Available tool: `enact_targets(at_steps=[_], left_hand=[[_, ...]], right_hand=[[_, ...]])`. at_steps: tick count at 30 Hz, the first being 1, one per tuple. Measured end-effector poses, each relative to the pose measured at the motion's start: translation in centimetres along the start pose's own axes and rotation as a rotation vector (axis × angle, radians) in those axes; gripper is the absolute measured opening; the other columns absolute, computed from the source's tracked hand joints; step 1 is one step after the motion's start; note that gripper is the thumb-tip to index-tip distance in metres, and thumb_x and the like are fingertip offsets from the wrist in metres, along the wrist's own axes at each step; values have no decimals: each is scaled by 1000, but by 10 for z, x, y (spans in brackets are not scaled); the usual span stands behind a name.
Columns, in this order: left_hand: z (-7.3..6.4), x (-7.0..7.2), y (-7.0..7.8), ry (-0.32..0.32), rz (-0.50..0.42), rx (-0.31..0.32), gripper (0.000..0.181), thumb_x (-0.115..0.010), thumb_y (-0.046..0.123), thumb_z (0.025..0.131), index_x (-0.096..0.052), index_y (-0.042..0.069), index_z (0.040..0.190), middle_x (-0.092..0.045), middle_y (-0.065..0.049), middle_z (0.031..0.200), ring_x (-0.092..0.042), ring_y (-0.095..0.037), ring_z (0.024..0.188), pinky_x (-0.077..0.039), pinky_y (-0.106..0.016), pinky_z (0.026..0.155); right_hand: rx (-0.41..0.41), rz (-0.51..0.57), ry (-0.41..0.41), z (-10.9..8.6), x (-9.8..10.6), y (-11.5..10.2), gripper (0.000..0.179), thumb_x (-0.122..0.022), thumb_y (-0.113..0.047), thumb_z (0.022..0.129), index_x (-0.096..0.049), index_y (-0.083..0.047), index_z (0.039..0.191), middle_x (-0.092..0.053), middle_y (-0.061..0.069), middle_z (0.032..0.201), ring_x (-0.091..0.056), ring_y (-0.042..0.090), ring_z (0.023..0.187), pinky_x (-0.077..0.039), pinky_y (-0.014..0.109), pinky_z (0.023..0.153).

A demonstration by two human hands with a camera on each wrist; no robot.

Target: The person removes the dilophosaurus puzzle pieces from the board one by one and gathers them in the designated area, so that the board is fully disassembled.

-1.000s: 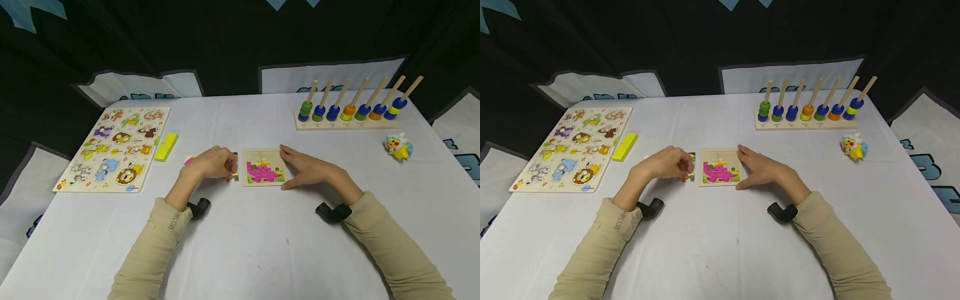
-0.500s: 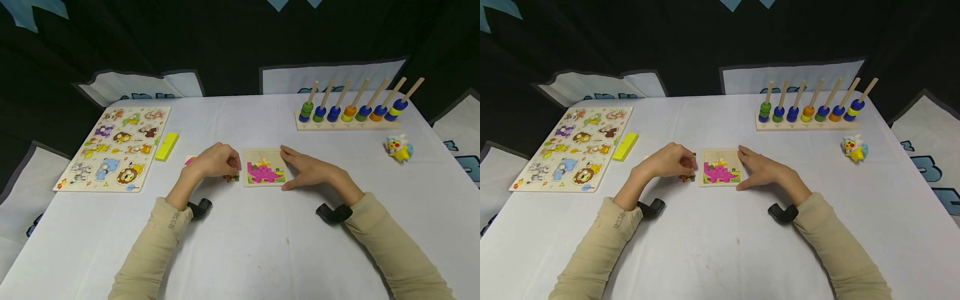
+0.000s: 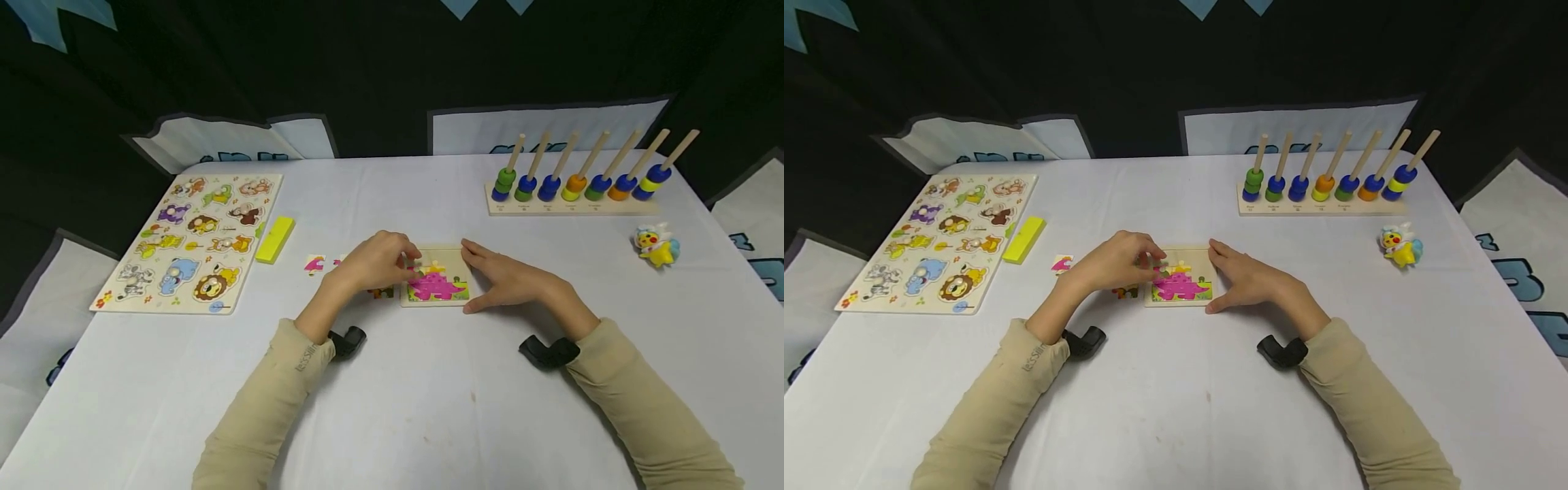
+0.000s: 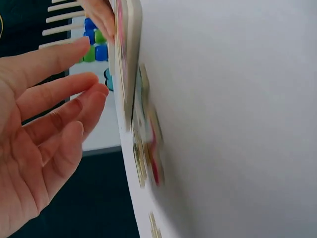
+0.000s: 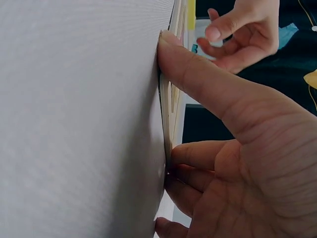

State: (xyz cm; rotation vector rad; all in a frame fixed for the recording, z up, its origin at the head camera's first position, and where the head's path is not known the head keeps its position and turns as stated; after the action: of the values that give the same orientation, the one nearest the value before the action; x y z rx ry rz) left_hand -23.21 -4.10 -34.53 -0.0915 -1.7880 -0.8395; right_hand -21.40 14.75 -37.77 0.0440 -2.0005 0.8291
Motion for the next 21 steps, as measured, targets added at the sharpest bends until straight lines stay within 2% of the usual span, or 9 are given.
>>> enact_targets(at_steps=[5,9,14,21], left_hand=[[16,-10,10,-50,54,30,35,-75,22,82,-69,6,113,-66,-5,109,-60,-16,94,-51,-33,85],[24,-16,16,-71,82,33,34,-74,17,83,-69,6,114,-67,-5,104,-58,-17,93,-50,-32,84],[26,-17,17,-92,36,53,33,-71,10,84,-67,5,116,-66,-6,99,-55,-18,93,-47,-30,85],[27,-21,14,-128,-34,58,28,-70,11,85,-58,5,110,-59,-6,96,-51,-18,91,-42,-29,83]], right_hand=[[4,9,-8,-1,1,-1,103,-76,-41,79,-16,6,150,-3,19,161,-8,40,148,-18,56,115],[13,5,-7,0,1,-2,104,-75,-42,79,-16,5,150,-3,19,161,-8,39,148,-17,54,116],[15,4,-4,0,2,-3,103,-75,-41,80,-16,6,150,-3,20,161,-8,39,148,-17,54,116],[15,13,-3,-1,0,-1,103,-76,-40,79,-16,7,149,-3,20,161,-9,41,147,-18,56,115]])
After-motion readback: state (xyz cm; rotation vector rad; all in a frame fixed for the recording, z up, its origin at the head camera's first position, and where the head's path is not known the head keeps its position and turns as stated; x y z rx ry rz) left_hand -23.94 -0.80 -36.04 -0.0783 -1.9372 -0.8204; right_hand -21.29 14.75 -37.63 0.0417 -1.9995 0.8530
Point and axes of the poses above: each hand's wrist, its own z-axis towards the middle knuckle, its own x-axis out of the back of the hand, y = z × x, the point moved 5 cm from there along z, towards the middle knuckle
